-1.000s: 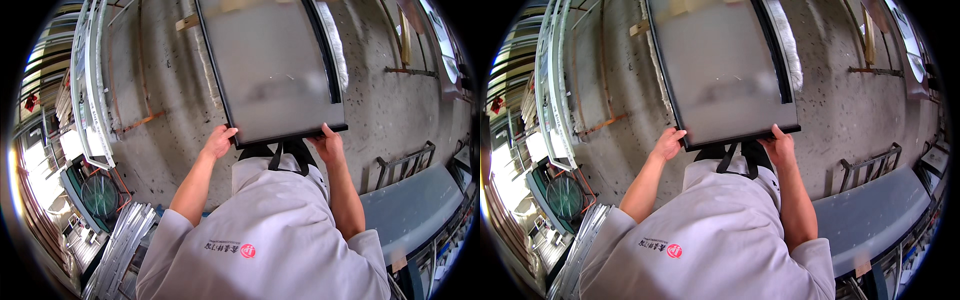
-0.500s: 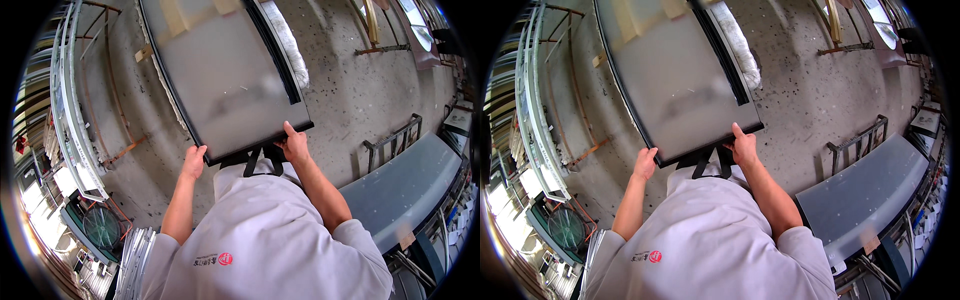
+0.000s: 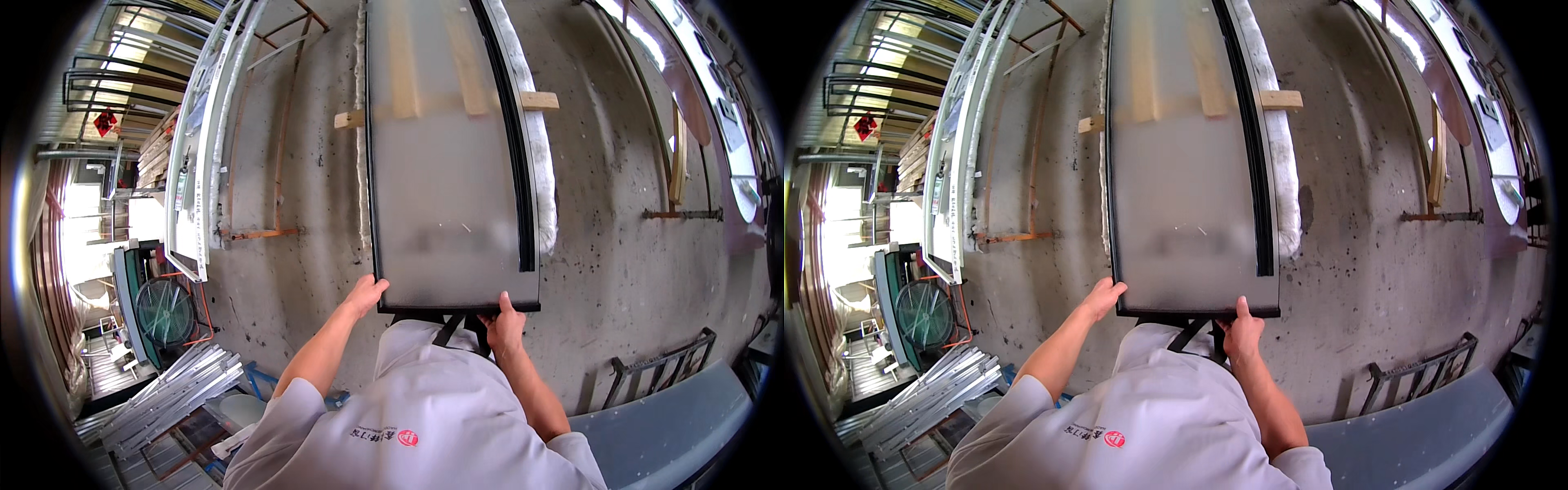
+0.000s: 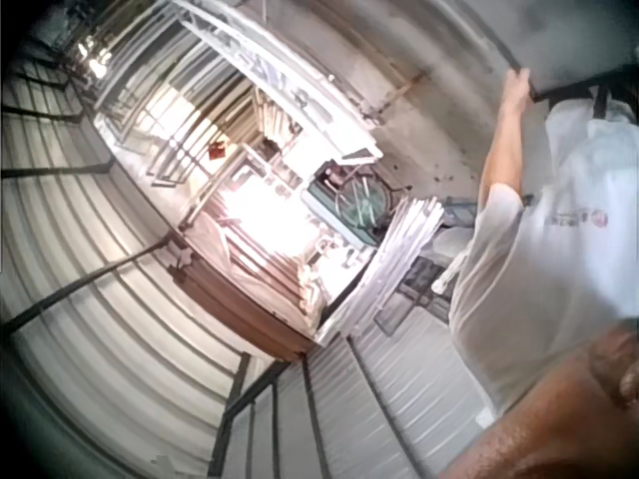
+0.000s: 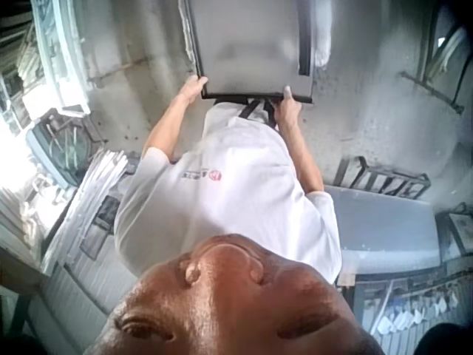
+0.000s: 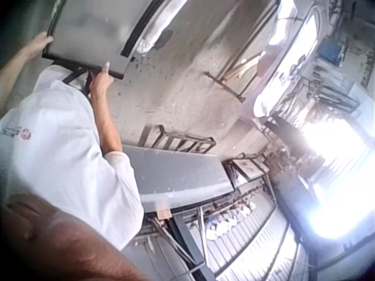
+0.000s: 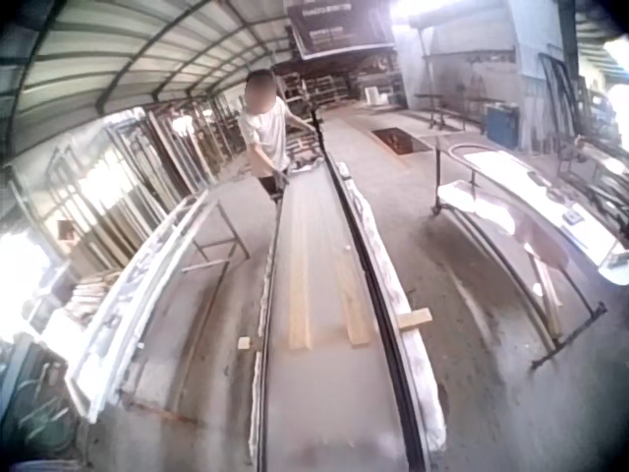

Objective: The person applies a bead of sealant along the inner edge of a metal frame using a caulking gun, then works with another person to place a large glass pane into the frame.

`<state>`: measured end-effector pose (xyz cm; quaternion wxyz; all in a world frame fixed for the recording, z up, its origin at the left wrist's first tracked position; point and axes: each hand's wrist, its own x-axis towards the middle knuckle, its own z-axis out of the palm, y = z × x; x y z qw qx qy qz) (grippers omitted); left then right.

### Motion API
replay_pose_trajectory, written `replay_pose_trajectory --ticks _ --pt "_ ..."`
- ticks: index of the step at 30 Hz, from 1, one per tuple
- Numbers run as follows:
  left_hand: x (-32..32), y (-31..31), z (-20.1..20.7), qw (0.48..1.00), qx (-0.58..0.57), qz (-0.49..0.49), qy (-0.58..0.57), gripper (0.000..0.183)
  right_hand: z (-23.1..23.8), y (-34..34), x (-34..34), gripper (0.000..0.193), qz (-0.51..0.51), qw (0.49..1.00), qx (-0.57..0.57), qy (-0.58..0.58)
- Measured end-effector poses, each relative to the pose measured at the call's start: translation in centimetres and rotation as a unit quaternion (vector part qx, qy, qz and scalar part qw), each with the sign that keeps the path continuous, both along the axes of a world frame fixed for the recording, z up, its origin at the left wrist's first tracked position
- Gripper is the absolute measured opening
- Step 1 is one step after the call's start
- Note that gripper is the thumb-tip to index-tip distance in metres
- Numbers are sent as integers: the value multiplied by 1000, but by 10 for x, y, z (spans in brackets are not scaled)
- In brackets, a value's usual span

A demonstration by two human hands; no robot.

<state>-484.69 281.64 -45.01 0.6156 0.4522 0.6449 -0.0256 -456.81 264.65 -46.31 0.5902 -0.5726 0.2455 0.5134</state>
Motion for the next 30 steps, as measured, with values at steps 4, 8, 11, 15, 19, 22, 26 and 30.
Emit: replay_pose_trajectory --ticks 4,8,11,15,19,22,26,30 --pt "10 49 -3 983 177 -16 45 30 1 1 1 31 -10 999 -5 35" --pt "34 169 -31 969 229 97 -4 30 3 6 3 34 -10 999 -24 46" --pt "61 250 -46 970 142 184 -69 37 6 10 4 34 0 998 -41 44" --pt "89 281 -50 975 82 184 -89 25 10 14 3 38 -20 999 -10 37" --pt "95 278 -43 980 117 149 -63 32 13 18 4 33 -46 997 41 35" --pt "95 276 -45 981 131 138 -44 30 12 20 4 33 -45 997 38 42" --pt "94 277 -52 978 143 145 -38 24 9 20 4 34 -41 997 38 44" --pt "91 276 -55 979 165 114 -44 24 10 19 2 35 -46 997 63 27"
